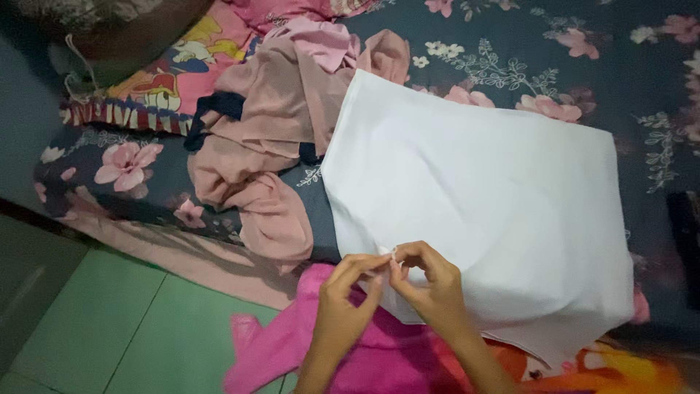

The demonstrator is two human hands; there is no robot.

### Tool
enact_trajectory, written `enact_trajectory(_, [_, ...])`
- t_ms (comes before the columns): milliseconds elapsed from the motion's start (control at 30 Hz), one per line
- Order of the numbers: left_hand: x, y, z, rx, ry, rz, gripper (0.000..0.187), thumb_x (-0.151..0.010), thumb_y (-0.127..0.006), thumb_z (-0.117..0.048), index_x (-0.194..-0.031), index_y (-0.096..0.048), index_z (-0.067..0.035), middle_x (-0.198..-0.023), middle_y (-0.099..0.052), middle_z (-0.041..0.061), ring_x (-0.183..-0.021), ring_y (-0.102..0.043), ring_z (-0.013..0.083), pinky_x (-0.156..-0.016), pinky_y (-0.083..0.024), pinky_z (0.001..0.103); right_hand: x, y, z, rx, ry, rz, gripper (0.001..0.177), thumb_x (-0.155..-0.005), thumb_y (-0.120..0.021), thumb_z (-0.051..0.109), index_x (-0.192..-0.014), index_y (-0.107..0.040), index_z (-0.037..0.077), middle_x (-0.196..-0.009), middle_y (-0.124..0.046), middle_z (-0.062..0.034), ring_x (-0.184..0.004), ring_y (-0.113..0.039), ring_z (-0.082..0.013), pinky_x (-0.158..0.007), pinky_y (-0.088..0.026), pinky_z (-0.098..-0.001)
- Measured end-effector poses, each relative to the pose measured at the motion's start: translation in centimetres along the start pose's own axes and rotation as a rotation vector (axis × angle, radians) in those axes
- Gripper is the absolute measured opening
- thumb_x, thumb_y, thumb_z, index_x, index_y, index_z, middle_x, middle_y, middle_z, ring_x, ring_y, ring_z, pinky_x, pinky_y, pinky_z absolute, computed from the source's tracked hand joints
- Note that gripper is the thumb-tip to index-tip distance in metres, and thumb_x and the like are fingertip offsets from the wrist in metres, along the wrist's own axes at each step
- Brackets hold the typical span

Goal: The person folds a white cloth on a bed, repeatedly aligning edges and corners, smoothing the surface, and making multiple folds to reduce its size. The person handles the cloth by hand without tools and places the folded item on the bed.

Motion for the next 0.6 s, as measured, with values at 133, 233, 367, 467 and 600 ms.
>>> enact_trajectory(133, [-1.2,-0.7,-1.0,-0.048,-0.027,-0.002,0.024,-0.089,-0.073,-0.003,-0.113,-0.077,-0.008,-0.101,-0.074,0.006,-0.085,-0.071,0.0148,-0.069,-0.056,0.028,0.4,1.1,-1.2,-0.225,-0.097,-0.089,0.02,-0.088,-0.074,-0.001,-0.107,-0.069,-0.001,-0.097,-0.074,-0.0078,-0.089,-0.071,-0.0124,-0.083,-0.06,-0.028])
enact_trajectory(233, [-1.6,-1.5,-1.1,-0.052,-0.015,-0.036,0.022,-0.087,-0.075,-0.004,-0.108,-0.079,-0.008,-0.098,-0.074,0.006,-0.083,-0.072,0.0146,-0.062,-0.056,0.027,0.5,1.5,-2.0,-0.384,-0.221,-0.092,0.024,-0.088,-0.073,-0.002,-0.111,-0.07,-0.004,-0.101,-0.074,-0.0094,-0.095,-0.071,-0.0141,-0.088,-0.059,-0.0294])
enact_trajectory(367, [-1.4,-2.6,-0.9,-0.067,-0.127,-0.11,0.021,-0.086,-0.077,-0.002,-0.107,-0.079,-0.007,-0.097,-0.073,0.007,-0.084,-0.073,0.0156,-0.07,-0.059,0.027,1.1,2.2,-2.9,-0.415,-0.384,-0.085,0.024,-0.085,-0.074,0.0,-0.109,-0.072,-0.003,-0.102,-0.077,-0.0102,-0.097,-0.074,-0.0157,-0.091,-0.061,-0.0299])
enact_trajectory(467, [-0.9,-3.1,-0.5,-0.058,-0.156,-0.126,0.018,-0.086,-0.078,-0.002,-0.104,-0.077,-0.006,-0.097,-0.073,0.007,-0.087,-0.075,0.0165,-0.073,-0.061,0.027,1.4,2.3,-3.2,-0.474,-0.417,-0.114,0.021,-0.086,-0.075,0.002,-0.106,-0.075,-0.003,-0.101,-0.077,-0.0122,-0.097,-0.073,-0.0171,-0.09,-0.059,-0.0309])
enact_trajectory(600, [-0.8,-3.5,-0.2,-0.094,-0.188,-0.135,0.014,-0.086,-0.079,-0.002,-0.099,-0.076,-0.004,-0.095,-0.074,0.007,-0.086,-0.075,0.0171,-0.072,-0.06,0.028,1.7,2.4,-3.2,-0.483,-0.451,-0.157,0.021,-0.086,-0.076,0.006,-0.105,-0.078,-0.002,-0.1,-0.079,-0.0116,-0.097,-0.072,-0.0172,-0.09,-0.057,-0.0311])
Point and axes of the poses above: each hand's wrist, its own x-axis away from the middle knuckle, its own y-axis out of the back of the hand, z = x × y, the point moved 3 cm from there along -x, towards the middle knuckle
